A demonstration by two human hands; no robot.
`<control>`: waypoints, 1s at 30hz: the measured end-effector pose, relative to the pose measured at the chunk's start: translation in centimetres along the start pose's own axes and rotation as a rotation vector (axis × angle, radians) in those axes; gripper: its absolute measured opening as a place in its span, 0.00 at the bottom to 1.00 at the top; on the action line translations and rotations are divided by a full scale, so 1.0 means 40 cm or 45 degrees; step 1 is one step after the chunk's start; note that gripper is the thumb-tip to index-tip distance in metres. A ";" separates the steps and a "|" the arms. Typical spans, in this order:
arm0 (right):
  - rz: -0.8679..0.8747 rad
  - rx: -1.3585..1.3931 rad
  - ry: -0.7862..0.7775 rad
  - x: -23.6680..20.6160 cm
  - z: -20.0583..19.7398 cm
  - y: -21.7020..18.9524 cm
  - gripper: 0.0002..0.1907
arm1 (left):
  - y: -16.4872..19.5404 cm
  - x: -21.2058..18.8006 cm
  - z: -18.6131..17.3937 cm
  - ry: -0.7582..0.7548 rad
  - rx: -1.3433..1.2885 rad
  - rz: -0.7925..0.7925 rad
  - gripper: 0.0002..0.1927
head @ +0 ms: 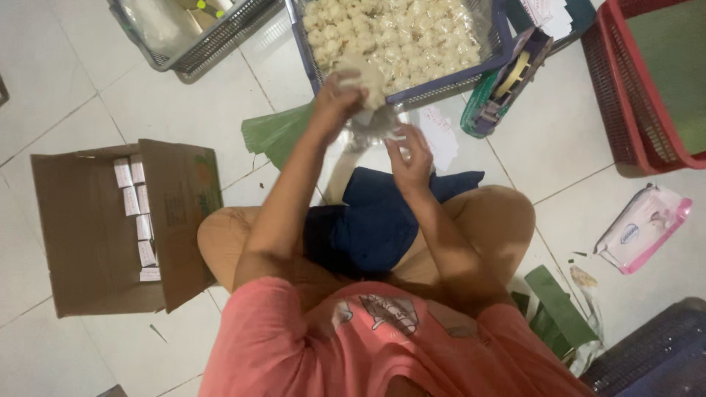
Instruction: The person sits on the floor wrapping white cylindrical items in green leaves, folding the leaf around each item and placing the wrapped items into a cardboard box alongside already wrapped ones. They repeatedly take new items and leaves from nearby trays and stack finished pieces in the box.
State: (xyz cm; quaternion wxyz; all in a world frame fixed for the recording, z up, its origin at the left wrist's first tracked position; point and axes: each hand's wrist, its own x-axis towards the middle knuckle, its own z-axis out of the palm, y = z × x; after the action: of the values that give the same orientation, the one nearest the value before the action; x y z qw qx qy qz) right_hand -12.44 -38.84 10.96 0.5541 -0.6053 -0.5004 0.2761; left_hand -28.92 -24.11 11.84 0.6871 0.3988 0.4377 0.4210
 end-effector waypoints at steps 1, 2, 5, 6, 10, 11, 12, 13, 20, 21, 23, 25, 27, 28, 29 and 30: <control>-0.097 0.011 0.023 0.002 -0.006 -0.037 0.19 | -0.019 -0.041 0.007 0.045 -0.020 0.039 0.19; -0.192 0.022 0.041 -0.002 -0.005 -0.072 0.25 | -0.038 -0.084 0.013 -0.012 -0.071 0.082 0.17; -0.330 0.002 0.060 -0.042 0.014 -0.150 0.25 | -0.076 -0.215 0.024 -0.168 -0.353 0.134 0.12; -0.360 -0.009 0.062 -0.054 0.026 -0.166 0.23 | -0.072 -0.254 0.021 -0.212 -0.523 0.110 0.11; -0.079 0.617 -0.058 -0.122 0.070 -0.203 0.20 | -0.013 -0.406 -0.008 -0.347 -0.924 0.179 0.17; -0.094 0.640 -0.078 -0.136 0.076 -0.209 0.20 | 0.010 -0.436 -0.014 -0.355 -0.924 0.163 0.21; -0.107 0.661 -0.099 -0.151 0.081 -0.216 0.21 | 0.031 -0.467 -0.021 -0.362 -0.925 0.147 0.25; -0.105 0.665 -0.118 -0.166 0.086 -0.225 0.23 | 0.050 -0.494 -0.023 -0.372 -0.926 0.130 0.30; -0.066 0.789 -0.317 -0.246 0.113 -0.308 0.19 | 0.105 -0.646 -0.035 -0.096 -0.401 0.639 0.42; -0.014 0.891 -0.360 -0.253 0.113 -0.315 0.18 | 0.103 -0.660 -0.049 -0.151 -0.616 0.585 0.41; 0.194 0.901 -0.390 -0.261 0.110 -0.321 0.15 | 0.090 -0.684 -0.077 -0.202 -0.821 0.492 0.41; 0.338 0.898 -0.430 -0.268 0.112 -0.321 0.12 | 0.077 -0.694 -0.104 -0.197 -0.795 0.423 0.42; 0.416 0.885 -0.471 -0.276 0.118 -0.320 0.09 | 0.068 -0.703 -0.113 -0.141 -0.412 0.385 0.39; 0.339 0.866 -0.478 -0.283 0.121 -0.322 0.08 | 0.067 -0.710 -0.113 -0.116 -0.223 0.361 0.37; 0.262 0.849 -0.486 -0.289 0.126 -0.325 0.08 | 0.070 -0.717 -0.113 -0.148 -0.048 0.509 0.37; 0.184 0.832 -0.495 -0.296 0.129 -0.331 0.08 | 0.076 -0.724 -0.110 -0.179 0.130 0.655 0.37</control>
State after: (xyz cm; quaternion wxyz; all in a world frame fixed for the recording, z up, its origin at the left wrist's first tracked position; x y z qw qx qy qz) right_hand -25.12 -49.12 19.67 0.5916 -0.3669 -0.4378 0.5690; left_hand -41.34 -49.18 20.99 0.5653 0.5592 0.2938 0.5304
